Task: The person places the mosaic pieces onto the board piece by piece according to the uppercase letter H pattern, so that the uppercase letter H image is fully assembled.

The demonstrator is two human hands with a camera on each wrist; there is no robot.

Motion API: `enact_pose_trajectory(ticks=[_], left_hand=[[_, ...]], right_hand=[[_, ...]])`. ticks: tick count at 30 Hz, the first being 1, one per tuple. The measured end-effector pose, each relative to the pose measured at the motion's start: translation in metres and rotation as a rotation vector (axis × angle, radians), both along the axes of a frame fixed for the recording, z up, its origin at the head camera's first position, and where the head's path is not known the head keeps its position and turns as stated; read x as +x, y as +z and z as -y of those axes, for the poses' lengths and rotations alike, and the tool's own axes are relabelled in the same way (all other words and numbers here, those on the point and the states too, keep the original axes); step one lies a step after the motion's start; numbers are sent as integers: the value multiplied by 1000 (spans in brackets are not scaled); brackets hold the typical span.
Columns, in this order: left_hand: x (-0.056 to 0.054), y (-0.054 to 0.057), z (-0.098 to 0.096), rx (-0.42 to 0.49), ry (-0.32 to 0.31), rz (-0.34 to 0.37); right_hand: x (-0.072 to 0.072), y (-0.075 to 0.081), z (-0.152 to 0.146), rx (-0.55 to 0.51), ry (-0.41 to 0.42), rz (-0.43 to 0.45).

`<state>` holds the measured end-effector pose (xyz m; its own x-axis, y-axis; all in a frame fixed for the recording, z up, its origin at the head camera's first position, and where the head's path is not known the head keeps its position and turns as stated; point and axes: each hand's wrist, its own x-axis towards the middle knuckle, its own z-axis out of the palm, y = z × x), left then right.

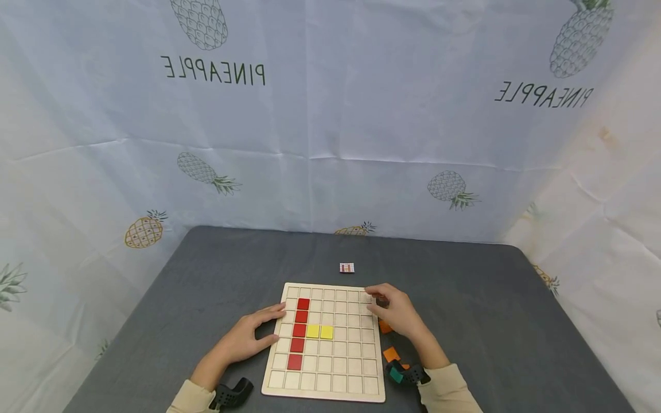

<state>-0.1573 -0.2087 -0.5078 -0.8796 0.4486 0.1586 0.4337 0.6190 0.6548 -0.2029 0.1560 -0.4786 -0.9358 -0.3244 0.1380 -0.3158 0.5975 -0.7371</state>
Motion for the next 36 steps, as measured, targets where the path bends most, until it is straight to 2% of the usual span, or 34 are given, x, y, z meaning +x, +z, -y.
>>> enact_pose_trajectory(ticks=[6,12,21,26,36], left_hand=[[0,-1,0,-19,-1,-23],[0,-1,1,-19,8,3],[1,0,0,-6,7,6],[0,0,1,-1,4,1],[-1,0,2,-10,2,4]], right_hand=[[-8,-8,-21,-34,-99,-29],[-13,-20,-29,-66,-148,-31],[-18,-31,-28,-5,-225,-69],[-20,-33,-27,26,-234,-97],[-21,-35,-25,65,-248,-69]])
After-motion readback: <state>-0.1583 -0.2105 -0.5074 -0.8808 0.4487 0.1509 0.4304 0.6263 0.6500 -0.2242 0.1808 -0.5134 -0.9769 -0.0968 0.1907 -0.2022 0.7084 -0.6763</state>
